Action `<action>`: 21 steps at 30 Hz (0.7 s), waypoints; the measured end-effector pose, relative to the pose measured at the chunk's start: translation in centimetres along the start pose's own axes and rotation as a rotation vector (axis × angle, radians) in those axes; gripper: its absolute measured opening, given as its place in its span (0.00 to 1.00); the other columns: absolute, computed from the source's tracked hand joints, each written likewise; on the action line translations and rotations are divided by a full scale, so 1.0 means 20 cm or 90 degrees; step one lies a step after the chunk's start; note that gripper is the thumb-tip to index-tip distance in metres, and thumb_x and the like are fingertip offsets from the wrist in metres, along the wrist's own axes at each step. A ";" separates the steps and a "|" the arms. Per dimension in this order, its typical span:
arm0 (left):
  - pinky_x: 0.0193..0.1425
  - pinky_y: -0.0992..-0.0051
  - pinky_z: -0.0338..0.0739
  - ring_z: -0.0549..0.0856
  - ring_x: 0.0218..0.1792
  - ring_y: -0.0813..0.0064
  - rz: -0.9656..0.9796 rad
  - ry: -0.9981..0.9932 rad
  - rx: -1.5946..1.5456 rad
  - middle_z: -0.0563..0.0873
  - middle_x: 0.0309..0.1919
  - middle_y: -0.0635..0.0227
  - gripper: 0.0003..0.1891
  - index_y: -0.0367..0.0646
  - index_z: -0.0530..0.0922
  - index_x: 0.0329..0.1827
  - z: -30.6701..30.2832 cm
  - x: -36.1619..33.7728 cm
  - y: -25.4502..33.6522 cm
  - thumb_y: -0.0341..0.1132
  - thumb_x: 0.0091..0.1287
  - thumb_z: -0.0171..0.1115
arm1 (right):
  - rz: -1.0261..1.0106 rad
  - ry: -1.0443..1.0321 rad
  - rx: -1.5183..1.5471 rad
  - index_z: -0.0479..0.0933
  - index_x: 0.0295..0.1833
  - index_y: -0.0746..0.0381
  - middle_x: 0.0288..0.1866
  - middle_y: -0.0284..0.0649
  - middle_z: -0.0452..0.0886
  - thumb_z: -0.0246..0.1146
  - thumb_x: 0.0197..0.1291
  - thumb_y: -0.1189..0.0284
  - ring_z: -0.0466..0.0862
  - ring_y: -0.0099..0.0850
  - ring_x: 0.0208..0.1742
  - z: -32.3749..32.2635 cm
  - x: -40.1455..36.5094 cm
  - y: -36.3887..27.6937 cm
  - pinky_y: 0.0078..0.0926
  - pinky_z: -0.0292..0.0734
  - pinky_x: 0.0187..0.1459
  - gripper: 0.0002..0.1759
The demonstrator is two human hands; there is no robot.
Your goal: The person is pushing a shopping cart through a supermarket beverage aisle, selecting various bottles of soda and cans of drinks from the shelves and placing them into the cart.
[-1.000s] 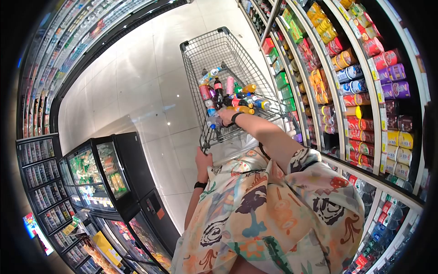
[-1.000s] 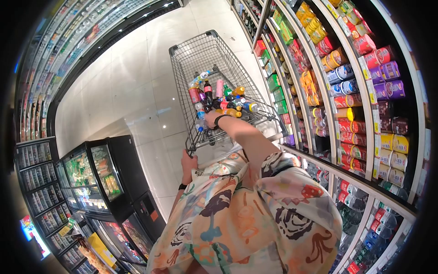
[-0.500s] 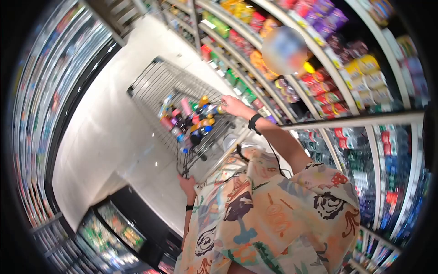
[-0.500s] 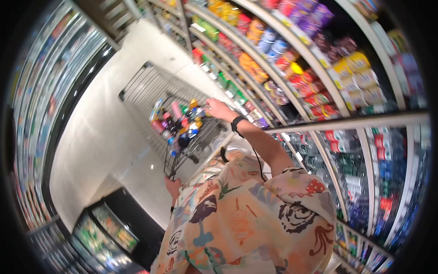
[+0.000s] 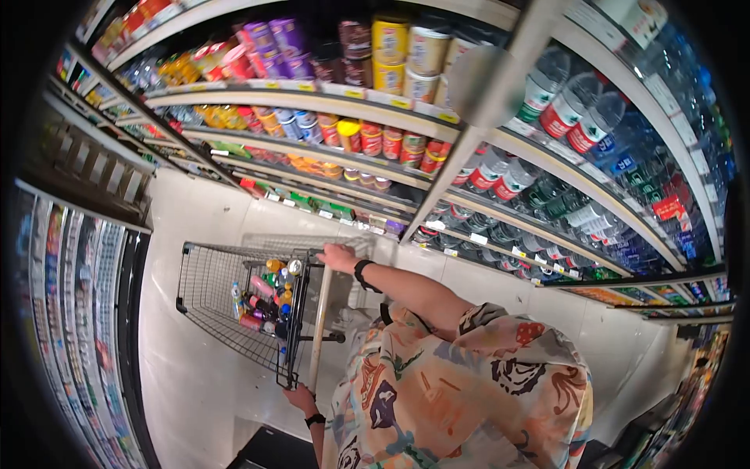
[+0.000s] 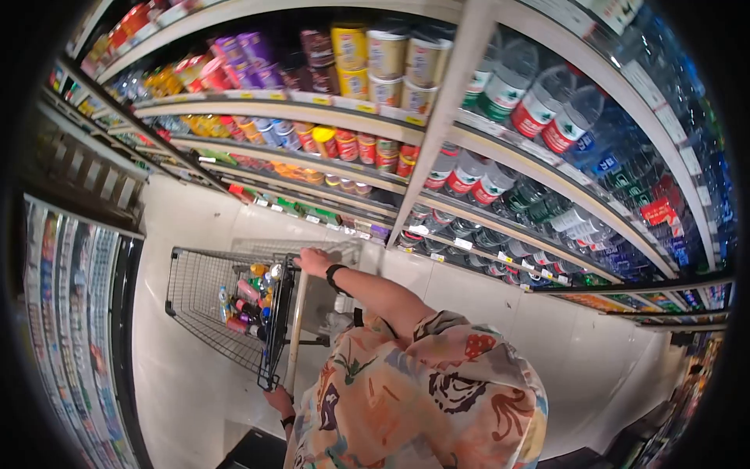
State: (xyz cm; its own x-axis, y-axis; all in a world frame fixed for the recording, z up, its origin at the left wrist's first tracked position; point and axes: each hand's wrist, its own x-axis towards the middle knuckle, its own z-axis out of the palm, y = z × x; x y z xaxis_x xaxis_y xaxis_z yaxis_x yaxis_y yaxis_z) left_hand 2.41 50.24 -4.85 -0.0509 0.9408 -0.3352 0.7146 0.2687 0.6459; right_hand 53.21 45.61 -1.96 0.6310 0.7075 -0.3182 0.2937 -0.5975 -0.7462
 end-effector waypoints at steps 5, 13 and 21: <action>0.33 0.57 0.78 0.85 0.26 0.54 0.007 0.028 0.082 0.83 0.32 0.49 0.17 0.34 0.71 0.50 0.10 -0.25 0.08 0.31 0.61 0.63 | -0.017 0.011 0.034 0.79 0.50 0.66 0.46 0.57 0.86 0.61 0.69 0.53 0.85 0.56 0.54 -0.13 -0.13 0.19 0.52 0.77 0.58 0.25; 0.44 0.54 0.80 0.88 0.35 0.51 0.023 0.071 0.157 0.86 0.32 0.51 0.14 0.36 0.75 0.47 0.20 -0.75 -0.01 0.34 0.63 0.64 | 0.008 -0.072 0.048 0.74 0.57 0.66 0.51 0.56 0.85 0.58 0.71 0.52 0.83 0.54 0.57 -0.45 -0.53 0.49 0.52 0.75 0.60 0.26; 0.45 0.56 0.82 0.89 0.37 0.55 -0.051 0.072 0.181 0.87 0.34 0.52 0.15 0.36 0.74 0.47 0.47 -1.13 -0.35 0.38 0.65 0.64 | 0.008 -0.060 0.040 0.75 0.55 0.66 0.52 0.57 0.85 0.56 0.68 0.51 0.83 0.56 0.58 -0.74 -1.02 0.86 0.53 0.75 0.61 0.27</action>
State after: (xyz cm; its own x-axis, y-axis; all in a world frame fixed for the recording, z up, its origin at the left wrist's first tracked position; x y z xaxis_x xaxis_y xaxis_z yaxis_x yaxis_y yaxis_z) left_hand 5.04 25.09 -8.23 -0.1805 0.9404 -0.2882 0.8708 0.2890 0.3978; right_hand 56.04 15.31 0.37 0.5631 0.7342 -0.3794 0.2384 -0.5839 -0.7761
